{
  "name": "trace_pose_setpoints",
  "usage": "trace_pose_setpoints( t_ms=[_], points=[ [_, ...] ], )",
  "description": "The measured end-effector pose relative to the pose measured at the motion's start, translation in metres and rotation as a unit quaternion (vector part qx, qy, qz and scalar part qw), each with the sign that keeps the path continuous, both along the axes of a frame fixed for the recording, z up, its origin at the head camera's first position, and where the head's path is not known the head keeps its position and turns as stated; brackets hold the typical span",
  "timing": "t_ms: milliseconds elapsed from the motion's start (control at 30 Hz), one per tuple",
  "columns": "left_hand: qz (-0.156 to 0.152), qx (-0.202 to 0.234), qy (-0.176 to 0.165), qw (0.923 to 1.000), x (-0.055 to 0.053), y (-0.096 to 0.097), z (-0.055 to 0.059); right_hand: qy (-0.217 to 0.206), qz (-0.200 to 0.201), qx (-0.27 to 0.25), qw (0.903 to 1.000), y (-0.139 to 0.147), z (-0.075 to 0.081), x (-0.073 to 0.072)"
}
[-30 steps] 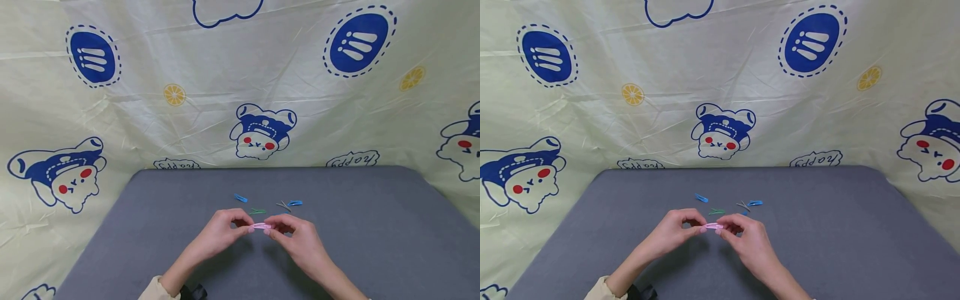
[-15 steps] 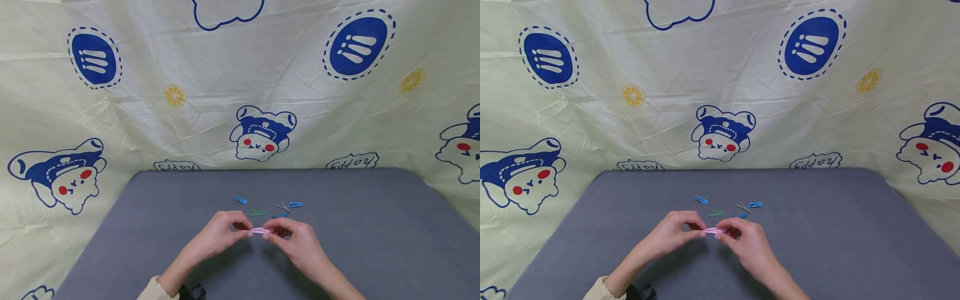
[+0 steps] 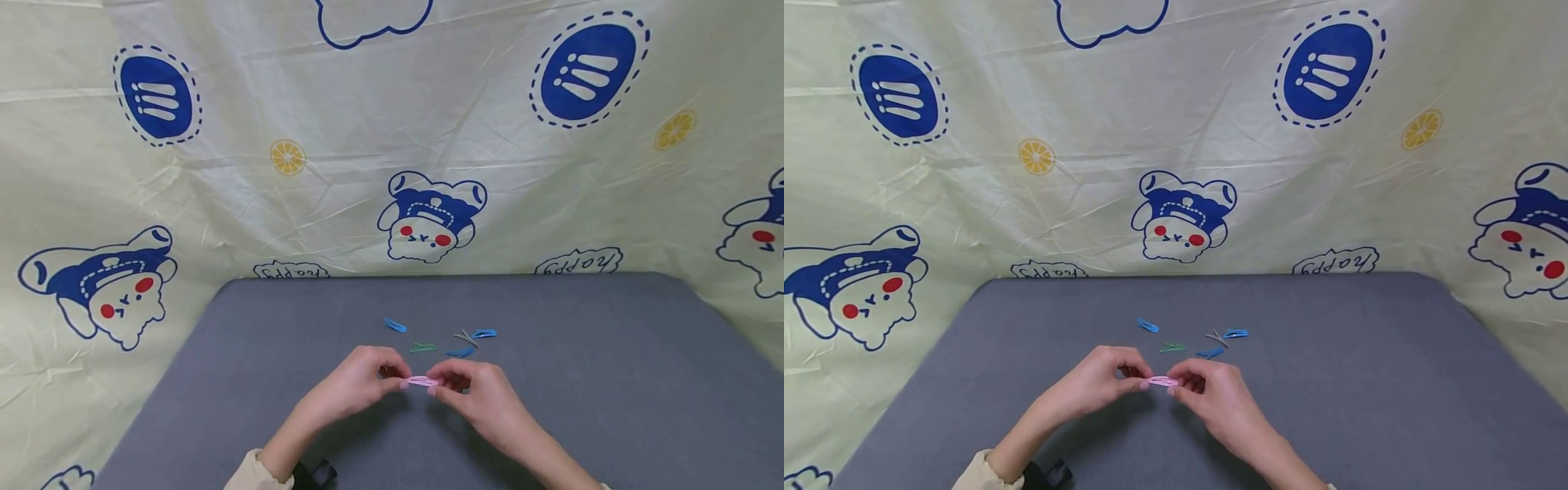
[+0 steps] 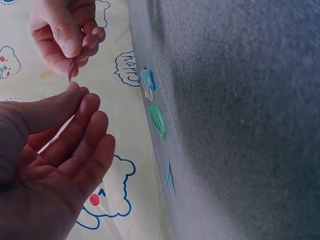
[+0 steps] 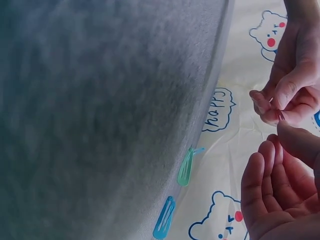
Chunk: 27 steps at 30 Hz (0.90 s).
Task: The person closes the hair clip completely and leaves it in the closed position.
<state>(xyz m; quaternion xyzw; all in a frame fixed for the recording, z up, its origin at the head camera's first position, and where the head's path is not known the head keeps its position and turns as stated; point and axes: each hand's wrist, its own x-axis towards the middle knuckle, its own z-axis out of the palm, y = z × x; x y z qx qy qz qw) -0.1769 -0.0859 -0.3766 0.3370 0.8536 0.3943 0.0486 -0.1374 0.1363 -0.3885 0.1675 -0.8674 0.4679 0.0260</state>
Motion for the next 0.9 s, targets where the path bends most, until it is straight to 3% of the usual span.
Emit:
trace_pose_setpoints(
  t_ms=[267, 500, 700, 900],
  points=[
    [-0.006, -0.011, 0.017, 0.9998, -0.004, -0.006, -0.004, -0.021, 0.033, 0.025, 0.9989, -0.003, 0.0, -0.01],
    [0.016, -0.029, 0.034, 0.9989, -0.004, -0.01, -0.01, -0.056, 0.079, 0.043, 0.9944, -0.005, 0.0, -0.025],
    [0.027, -0.043, 0.04, 0.9979, -0.005, -0.013, -0.017, -0.051, 0.118, 0.057, 0.9901, -0.009, -0.003, -0.037],
    [0.017, -0.048, 0.033, 0.9982, -0.007, -0.019, -0.023, -0.063, 0.153, 0.068, 0.9838, -0.014, -0.006, -0.046]
  ],
)
